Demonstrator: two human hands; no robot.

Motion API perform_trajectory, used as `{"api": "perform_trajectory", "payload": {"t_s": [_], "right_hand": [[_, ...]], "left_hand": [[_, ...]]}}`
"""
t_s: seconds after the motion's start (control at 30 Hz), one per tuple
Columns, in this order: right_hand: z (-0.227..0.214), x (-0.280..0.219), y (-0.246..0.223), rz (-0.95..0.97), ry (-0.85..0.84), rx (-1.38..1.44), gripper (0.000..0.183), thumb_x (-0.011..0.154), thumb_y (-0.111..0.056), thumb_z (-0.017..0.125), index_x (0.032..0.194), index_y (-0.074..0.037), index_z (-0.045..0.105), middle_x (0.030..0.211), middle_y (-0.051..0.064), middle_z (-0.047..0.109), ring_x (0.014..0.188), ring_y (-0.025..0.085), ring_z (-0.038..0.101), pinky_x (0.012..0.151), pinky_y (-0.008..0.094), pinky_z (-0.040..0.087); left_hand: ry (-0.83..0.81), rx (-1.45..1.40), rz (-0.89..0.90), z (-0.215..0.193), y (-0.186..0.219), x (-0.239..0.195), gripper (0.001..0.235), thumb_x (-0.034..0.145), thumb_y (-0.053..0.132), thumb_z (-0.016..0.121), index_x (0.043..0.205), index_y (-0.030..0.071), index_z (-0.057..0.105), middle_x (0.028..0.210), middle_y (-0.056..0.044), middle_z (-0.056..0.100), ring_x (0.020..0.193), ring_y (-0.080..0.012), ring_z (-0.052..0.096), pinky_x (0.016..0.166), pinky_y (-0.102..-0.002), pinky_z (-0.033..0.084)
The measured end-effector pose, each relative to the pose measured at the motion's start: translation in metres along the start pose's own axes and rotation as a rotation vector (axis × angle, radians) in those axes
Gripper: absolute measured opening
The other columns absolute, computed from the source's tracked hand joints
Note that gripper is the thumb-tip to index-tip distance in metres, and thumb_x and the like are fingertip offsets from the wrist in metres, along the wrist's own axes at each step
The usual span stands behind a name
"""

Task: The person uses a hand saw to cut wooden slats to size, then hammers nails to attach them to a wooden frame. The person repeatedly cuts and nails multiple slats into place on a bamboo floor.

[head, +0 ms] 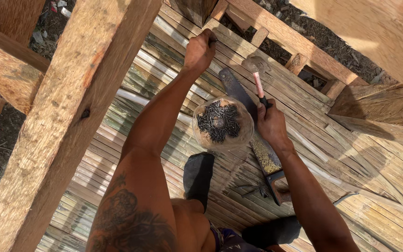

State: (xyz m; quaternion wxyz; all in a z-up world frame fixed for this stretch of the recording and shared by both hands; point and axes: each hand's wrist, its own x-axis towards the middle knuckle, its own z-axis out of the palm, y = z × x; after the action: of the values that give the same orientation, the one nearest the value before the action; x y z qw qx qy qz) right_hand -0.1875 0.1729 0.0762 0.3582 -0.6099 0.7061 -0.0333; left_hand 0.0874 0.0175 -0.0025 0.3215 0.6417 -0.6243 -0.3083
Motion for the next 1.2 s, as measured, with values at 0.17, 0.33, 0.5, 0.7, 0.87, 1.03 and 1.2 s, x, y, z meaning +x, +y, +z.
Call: {"api": "perform_trajectory", "payload": {"t_s": [0.17,0.33,0.5,0.7,0.87,1.03,1.2], "right_hand": [[-0.003,0.058,-0.038,-0.305,0.145,0.160,0.024,0.107,-0.017,0.050,0.122,0.001,0.049,0.072,0.023,0.066,0.062,0.042,0.067,0.055,0.050,0.050],[0.004,0.097,-0.069,-0.354,0.094,0.148,0.019,0.108,-0.016,0.051,0.118,0.000,0.050,0.067,0.022,0.063,0.059,0.041,0.068,0.057,0.050,0.050],[0.016,0.109,-0.081,-0.461,0.191,0.144,0.016,0.108,-0.012,0.052,0.117,0.000,0.049,0.069,0.023,0.062,0.061,0.043,0.066,0.056,0.050,0.051],[0.020,0.120,-0.085,-0.426,0.152,0.081,0.016,0.109,-0.013,0.052,0.115,0.001,0.047,0.067,0.023,0.061,0.060,0.043,0.068,0.055,0.050,0.051],[0.012,0.114,-0.085,-0.482,0.148,0.101,0.020,0.103,-0.009,0.054,0.116,0.004,0.046,0.069,0.021,0.063,0.059,0.039,0.068,0.051,0.047,0.051],[-0.002,0.109,-0.096,-0.457,0.133,0.248,0.016,0.110,-0.009,0.043,0.121,0.003,0.045,0.065,0.014,0.058,0.049,0.026,0.063,0.045,0.040,0.047],[0.004,0.104,-0.092,-0.270,0.026,-0.030,0.029,0.108,-0.013,0.048,0.128,0.006,0.041,0.056,0.007,0.055,0.043,0.020,0.058,0.040,0.040,0.046]], "left_hand": [[0.280,0.071,-0.329,0.035,-0.002,0.022,0.022,0.096,0.031,0.063,0.113,0.022,0.074,0.092,-0.012,0.079,0.080,-0.0296,0.077,0.068,-0.045,0.060],[0.489,0.083,-0.477,0.060,0.002,0.039,0.026,0.095,0.042,0.061,0.114,0.032,0.075,0.100,-0.007,0.079,0.089,-0.0308,0.076,0.075,-0.045,0.060],[0.442,0.068,-0.526,0.067,-0.005,0.040,0.029,0.098,0.045,0.057,0.116,0.033,0.075,0.104,-0.006,0.079,0.094,-0.0316,0.075,0.080,-0.045,0.059],[0.419,0.059,-0.564,0.066,-0.004,0.041,0.030,0.098,0.046,0.056,0.115,0.032,0.076,0.103,-0.008,0.078,0.093,-0.0338,0.074,0.080,-0.047,0.058],[0.471,0.047,-0.499,0.064,-0.002,0.041,0.027,0.096,0.041,0.059,0.112,0.028,0.077,0.101,-0.008,0.078,0.089,-0.0327,0.075,0.076,-0.045,0.059],[0.259,0.034,-0.339,0.031,0.002,0.018,0.030,0.102,0.030,0.054,0.125,0.023,0.073,0.097,-0.011,0.077,0.081,-0.0288,0.076,0.072,-0.043,0.061],[-0.053,0.421,0.002,-0.031,-0.026,-0.058,0.040,0.105,0.027,0.054,0.144,0.022,0.056,0.128,-0.007,0.064,0.115,-0.0272,0.060,0.100,-0.046,0.052]]}}
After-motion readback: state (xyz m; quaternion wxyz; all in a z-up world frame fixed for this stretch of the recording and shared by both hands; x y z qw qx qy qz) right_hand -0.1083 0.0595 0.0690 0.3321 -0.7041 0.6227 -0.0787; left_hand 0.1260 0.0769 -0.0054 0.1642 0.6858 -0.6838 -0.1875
